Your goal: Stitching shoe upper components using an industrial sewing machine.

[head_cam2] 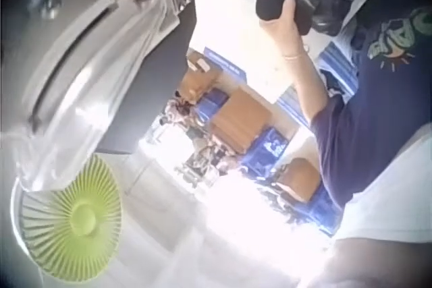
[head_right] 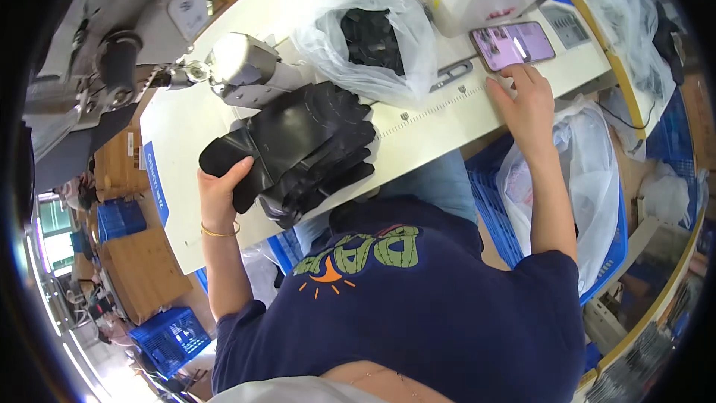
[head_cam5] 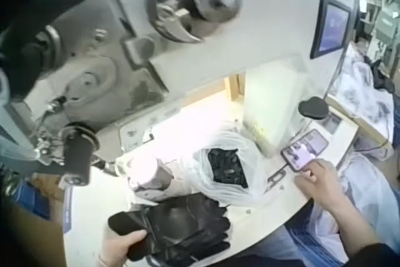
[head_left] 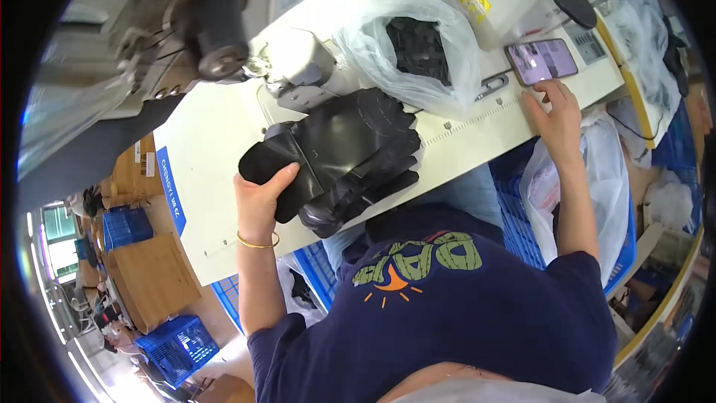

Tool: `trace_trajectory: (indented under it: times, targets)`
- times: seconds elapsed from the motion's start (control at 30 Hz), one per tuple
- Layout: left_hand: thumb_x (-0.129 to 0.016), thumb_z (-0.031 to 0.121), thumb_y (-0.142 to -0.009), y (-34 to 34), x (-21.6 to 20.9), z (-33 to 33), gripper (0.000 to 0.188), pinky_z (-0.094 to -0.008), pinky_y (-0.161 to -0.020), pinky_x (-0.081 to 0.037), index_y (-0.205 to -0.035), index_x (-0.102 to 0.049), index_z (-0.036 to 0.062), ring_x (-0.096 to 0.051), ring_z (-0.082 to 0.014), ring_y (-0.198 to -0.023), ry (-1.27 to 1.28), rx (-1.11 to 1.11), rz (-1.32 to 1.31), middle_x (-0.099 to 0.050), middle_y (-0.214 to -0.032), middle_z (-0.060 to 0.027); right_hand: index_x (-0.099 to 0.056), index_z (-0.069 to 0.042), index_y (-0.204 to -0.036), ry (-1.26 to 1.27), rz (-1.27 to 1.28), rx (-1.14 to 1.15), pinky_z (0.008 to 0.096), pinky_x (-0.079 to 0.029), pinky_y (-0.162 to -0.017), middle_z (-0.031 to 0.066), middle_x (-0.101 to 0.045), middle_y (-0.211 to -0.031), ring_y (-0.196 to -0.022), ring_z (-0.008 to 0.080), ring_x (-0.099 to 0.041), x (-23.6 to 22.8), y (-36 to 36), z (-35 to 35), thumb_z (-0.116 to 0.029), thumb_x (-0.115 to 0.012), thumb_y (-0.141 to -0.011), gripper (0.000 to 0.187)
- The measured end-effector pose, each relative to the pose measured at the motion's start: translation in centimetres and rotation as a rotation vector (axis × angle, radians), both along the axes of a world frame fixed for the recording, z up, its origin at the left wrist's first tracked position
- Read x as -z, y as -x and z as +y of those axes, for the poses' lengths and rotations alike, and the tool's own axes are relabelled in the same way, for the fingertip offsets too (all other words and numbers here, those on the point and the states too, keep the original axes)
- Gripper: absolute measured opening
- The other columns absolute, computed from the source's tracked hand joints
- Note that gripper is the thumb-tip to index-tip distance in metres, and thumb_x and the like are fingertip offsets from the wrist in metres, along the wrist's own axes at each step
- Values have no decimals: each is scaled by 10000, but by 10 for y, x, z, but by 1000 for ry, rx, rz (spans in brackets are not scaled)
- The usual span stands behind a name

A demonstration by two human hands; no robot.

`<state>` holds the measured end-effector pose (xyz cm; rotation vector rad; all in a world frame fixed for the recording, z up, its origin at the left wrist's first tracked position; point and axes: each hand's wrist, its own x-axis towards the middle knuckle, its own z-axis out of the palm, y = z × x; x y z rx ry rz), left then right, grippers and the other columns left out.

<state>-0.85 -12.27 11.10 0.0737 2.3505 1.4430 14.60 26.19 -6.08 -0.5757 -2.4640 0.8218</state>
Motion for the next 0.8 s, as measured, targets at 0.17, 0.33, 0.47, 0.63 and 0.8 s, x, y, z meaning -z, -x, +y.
trace_trajectory:
  times: [0.17,0.33,0.47,0.63,0.8]
  targets:
    - [-734,-6,-733,12,121,109,211,-267,-707,-524,-929,-659,-15,-624,-121,-753,-380,-81,113,-672,-862,-58,-606,-35,-863,-66,478,-355,312,-447,-564,83,-613,-787,-625,210,-573,-21,78,62,-95,-689,-771,137]
    - [-716,-30,-751,-11,83,94,191,-251,-701,-525,-933,-659,-10,-624,-112,-749,-501,-102,145,-674,-862,-52,-619,-17,-944,393,199,-1092,262,-467,-575,81,-648,-821,-642,130,-604,-55,58,-52,-56,-594,-849,106]
    - [-695,-62,-746,-23,67,106,207,-247,-717,-522,-939,-662,4,-623,-109,-759,-725,-41,95,-676,-864,-46,-500,15,-1168,1412,-357,-1138,225,-453,-586,118,-631,-884,-673,133,-599,-63,45,-96,-22,-530,-854,317]
    - [-679,-81,-741,-36,55,114,208,-248,-718,-526,-933,-665,-1,-624,-108,-751,-894,-49,-41,-678,-861,-49,-519,-7,-1046,1538,-142,-965,229,-434,-576,62,-562,-787,-631,119,-534,-64,60,-101,111,-478,-703,364]
    - [-703,-56,-744,-36,63,115,193,-247,-702,-531,-927,-670,-4,-626,-100,-749,-641,10,157,-683,-852,-49,-576,-4,-1038,1151,106,-714,240,-482,-689,23,-602,-941,-810,86,-566,-82,69,-102,-18,-675,-815,245]
